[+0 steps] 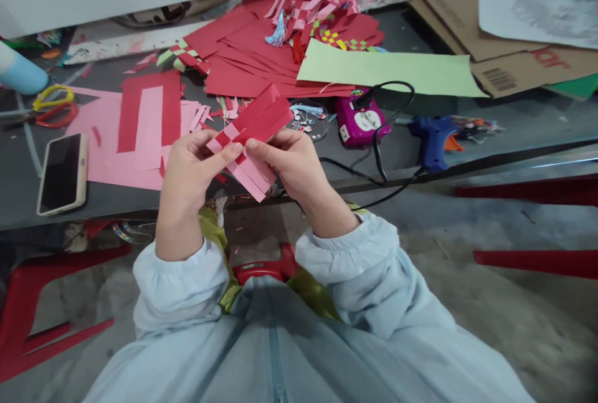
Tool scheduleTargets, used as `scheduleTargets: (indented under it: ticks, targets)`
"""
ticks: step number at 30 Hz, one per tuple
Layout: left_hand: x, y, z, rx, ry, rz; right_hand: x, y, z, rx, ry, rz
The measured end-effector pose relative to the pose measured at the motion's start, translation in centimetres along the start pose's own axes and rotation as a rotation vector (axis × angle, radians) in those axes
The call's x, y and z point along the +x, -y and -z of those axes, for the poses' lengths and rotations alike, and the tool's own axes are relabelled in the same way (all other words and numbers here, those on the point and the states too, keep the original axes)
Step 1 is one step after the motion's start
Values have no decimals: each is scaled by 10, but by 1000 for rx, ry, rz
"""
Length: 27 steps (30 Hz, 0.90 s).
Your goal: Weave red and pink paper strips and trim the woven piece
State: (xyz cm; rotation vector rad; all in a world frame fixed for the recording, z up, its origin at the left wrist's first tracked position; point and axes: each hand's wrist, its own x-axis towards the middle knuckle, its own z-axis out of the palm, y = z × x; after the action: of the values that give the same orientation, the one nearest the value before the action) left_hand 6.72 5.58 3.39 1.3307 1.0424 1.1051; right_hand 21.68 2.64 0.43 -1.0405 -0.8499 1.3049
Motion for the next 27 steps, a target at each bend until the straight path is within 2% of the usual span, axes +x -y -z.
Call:
scheduleTargets:
  ticks: [5, 15, 17, 22, 25, 27]
  targets:
    - [0, 1, 4, 100, 4, -37, -1, 3, 0, -39, -90, 10]
    - [-1, 5, 7, 81, -12, -22, 5, 1, 10, -126, -164, 120]
    - [-1, 4, 6, 62, -14, -20, 5, 1, 11, -126, -138, 99]
    - [-1, 3, 3, 36, 22, -12, 1, 1, 6, -31, 39, 1]
    - [-1, 2, 2, 45, 78, -19, -1, 0, 3, 32, 12, 12]
    - [0, 3, 1, 54, 72, -31, -2, 0, 3, 25, -17, 22]
